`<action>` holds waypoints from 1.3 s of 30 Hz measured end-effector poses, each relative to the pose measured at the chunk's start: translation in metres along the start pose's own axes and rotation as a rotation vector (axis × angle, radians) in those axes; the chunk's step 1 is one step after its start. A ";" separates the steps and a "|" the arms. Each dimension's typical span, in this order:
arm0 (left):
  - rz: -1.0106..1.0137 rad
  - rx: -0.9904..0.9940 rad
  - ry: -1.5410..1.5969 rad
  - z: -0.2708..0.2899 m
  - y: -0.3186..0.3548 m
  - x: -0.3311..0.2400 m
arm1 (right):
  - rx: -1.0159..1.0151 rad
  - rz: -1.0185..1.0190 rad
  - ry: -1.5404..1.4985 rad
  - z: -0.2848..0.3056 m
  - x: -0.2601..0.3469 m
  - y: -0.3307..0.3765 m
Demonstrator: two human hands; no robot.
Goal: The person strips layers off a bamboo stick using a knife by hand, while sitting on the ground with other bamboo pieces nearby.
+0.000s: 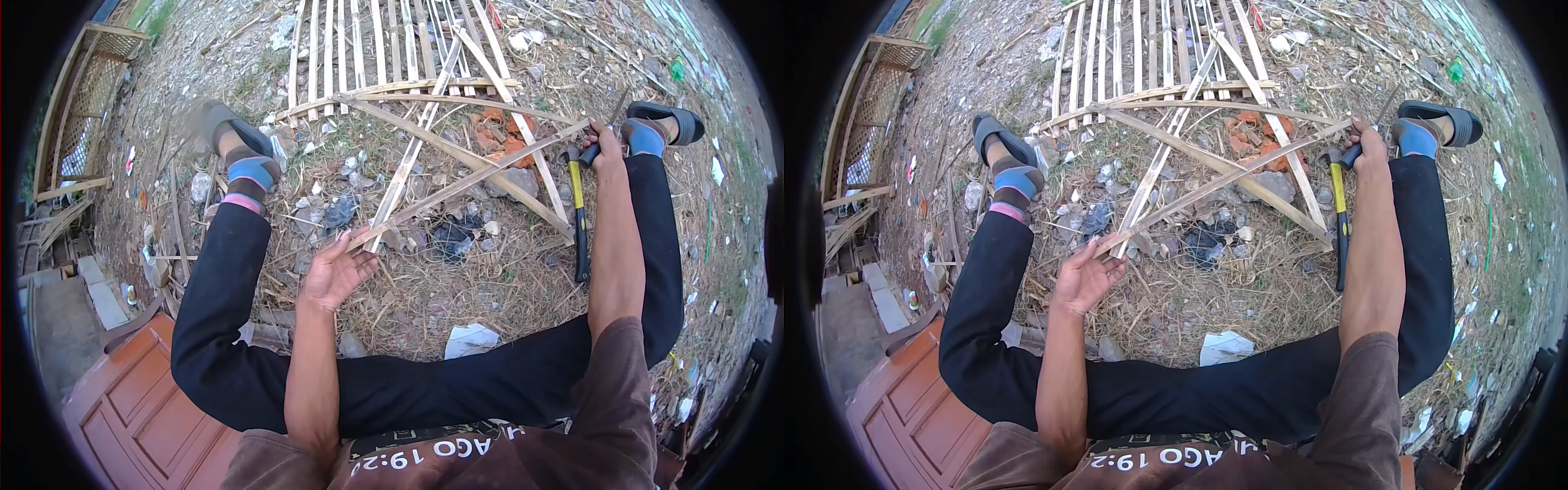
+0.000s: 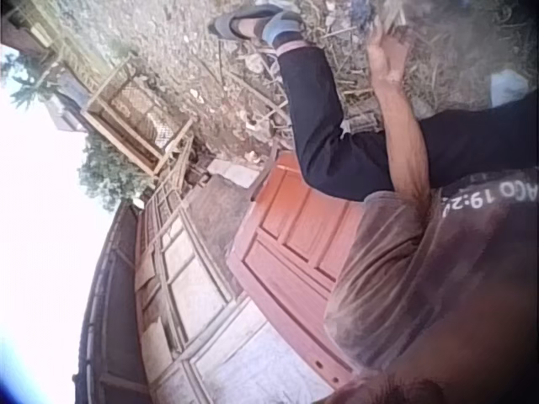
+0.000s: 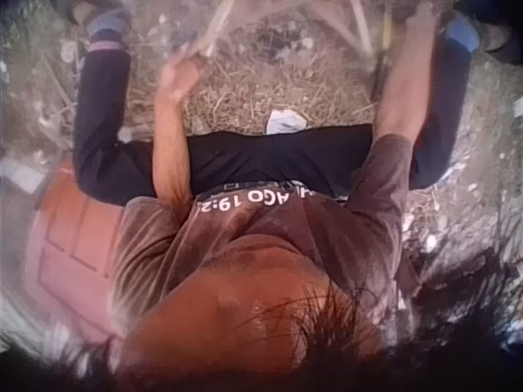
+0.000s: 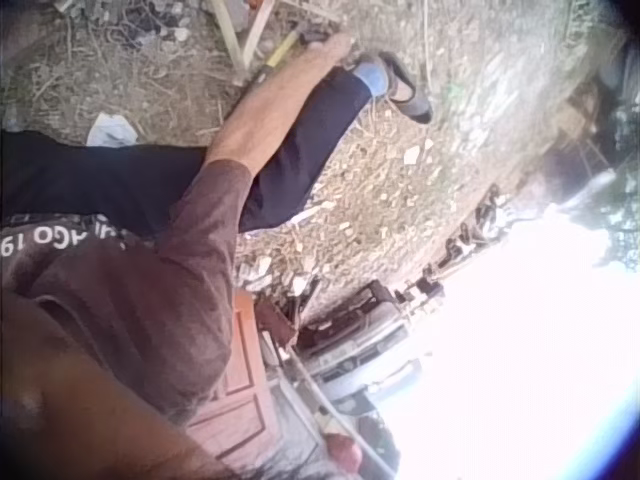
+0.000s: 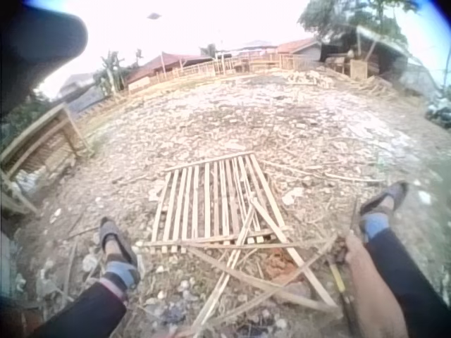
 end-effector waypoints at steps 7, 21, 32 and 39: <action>0.042 -0.118 -0.045 0.010 -0.006 0.017 | -0.133 -0.022 0.058 -0.009 -0.009 0.010; 0.088 -0.229 -0.367 -0.003 -0.016 0.009 | -0.109 0.042 0.080 0.003 -0.003 -0.014; 0.154 -0.241 -0.507 -0.002 -0.025 0.010 | -0.134 0.035 0.128 0.004 0.002 -0.012; 0.207 -0.308 -0.656 0.001 -0.030 0.008 | -0.332 0.285 0.651 -0.026 0.028 0.046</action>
Point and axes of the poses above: each hand's wrist, its own y-axis away from the middle knuckle, its own z-axis out of the back of the hand, x = y × z, the point moved 4 cm from there along -y, towards the middle knuckle, and after that the axes turned 10 degrees about x, right-handed, at the moved point
